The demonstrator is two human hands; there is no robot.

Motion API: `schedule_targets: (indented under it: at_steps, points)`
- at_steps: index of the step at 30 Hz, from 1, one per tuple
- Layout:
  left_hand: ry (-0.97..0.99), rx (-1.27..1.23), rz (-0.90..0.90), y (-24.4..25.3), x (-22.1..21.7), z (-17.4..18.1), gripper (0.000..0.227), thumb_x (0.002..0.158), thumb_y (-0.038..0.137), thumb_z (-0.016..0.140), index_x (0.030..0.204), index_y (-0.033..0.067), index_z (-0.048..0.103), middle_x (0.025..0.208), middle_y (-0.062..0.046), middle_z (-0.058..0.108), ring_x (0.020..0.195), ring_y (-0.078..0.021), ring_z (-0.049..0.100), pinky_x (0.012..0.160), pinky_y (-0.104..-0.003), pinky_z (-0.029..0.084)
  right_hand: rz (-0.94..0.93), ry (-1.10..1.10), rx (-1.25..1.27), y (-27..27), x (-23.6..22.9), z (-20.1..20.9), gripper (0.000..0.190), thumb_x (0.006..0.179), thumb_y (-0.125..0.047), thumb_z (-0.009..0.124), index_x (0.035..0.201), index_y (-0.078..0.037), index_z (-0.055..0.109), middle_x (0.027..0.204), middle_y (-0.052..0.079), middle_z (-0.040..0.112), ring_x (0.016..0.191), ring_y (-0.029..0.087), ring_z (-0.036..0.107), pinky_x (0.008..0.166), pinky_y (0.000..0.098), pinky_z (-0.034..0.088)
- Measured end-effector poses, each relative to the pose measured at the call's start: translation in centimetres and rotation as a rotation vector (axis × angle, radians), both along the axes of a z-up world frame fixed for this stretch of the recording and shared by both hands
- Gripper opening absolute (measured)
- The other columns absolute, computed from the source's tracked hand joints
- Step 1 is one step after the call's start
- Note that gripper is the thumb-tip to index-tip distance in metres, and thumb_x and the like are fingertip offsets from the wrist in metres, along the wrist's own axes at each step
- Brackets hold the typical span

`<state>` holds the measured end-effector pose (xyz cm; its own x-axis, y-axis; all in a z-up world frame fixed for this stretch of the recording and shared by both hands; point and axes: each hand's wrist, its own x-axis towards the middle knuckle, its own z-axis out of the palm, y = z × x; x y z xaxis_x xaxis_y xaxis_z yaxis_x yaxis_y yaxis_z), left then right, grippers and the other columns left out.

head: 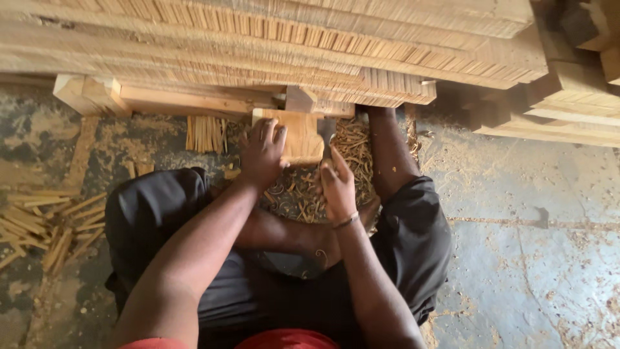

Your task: The person uses a chisel to shave thin strips of wood from a small wooden block while sitting on the floor of a workshop.

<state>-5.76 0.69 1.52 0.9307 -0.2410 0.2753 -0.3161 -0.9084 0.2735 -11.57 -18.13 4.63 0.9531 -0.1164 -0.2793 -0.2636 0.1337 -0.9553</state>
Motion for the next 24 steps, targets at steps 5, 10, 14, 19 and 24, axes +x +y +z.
schedule_targets:
  at_steps: [5,10,14,19,24]
  points:
    - [0.034,0.036,-0.008,-0.2,0.2,-0.3,0.086,0.070,0.036,0.091,0.140,0.0095,0.050,0.146,-0.014,0.043,0.142,-0.0330,0.038,0.106,-0.067,0.038,-0.086,0.117,0.080,0.8,-6.0,-0.1,0.065,0.096,-0.008,0.051,0.159,-0.014,0.037,0.072,0.001,0.059,0.045,0.006,0.047,0.035,0.0204,0.036]
    - [0.043,0.107,0.009,-0.4,0.9,-1.4,0.086,0.069,0.036,0.093,0.138,0.0083,0.049,0.144,-0.015,0.043,0.140,-0.0310,0.040,0.105,-0.064,0.043,-0.075,0.180,0.137,1.5,-9.0,-1.8,0.064,0.097,-0.009,0.056,0.158,-0.013,0.037,0.075,0.000,0.061,0.045,0.007,0.047,0.036,0.0209,0.037]
    - [-0.015,0.092,0.002,-0.3,1.2,-1.5,0.089,0.067,0.037,0.094,0.139,0.0092,0.049,0.144,-0.013,0.043,0.139,-0.0289,0.042,0.104,-0.064,0.043,-0.061,0.233,0.089,1.8,-8.0,-3.0,0.065,0.097,-0.011,0.057,0.159,-0.017,0.039,0.072,0.001,0.057,0.044,0.007,0.045,0.035,0.0214,0.036]
    - [-0.065,0.141,-0.005,-0.6,1.3,-1.8,0.091,0.062,0.039,0.094,0.134,0.0058,0.050,0.141,-0.019,0.044,0.132,-0.0328,0.045,0.100,-0.067,0.044,-0.036,0.233,0.126,1.1,-8.2,-3.4,0.065,0.097,-0.011,0.056,0.159,-0.017,0.039,0.074,0.001,0.059,0.045,0.007,0.046,0.036,0.0216,0.035]
    - [-0.122,-0.139,-0.098,-0.8,1.8,-2.1,0.052,0.080,0.019,0.081,0.125,0.0085,0.057,0.134,-0.019,0.051,0.122,-0.0393,0.055,0.089,-0.052,0.054,-0.081,0.211,0.178,1.3,-7.9,-5.0,0.064,0.097,-0.012,0.059,0.158,-0.018,0.041,0.086,0.000,0.067,0.048,0.010,0.051,0.038,0.0231,0.041]
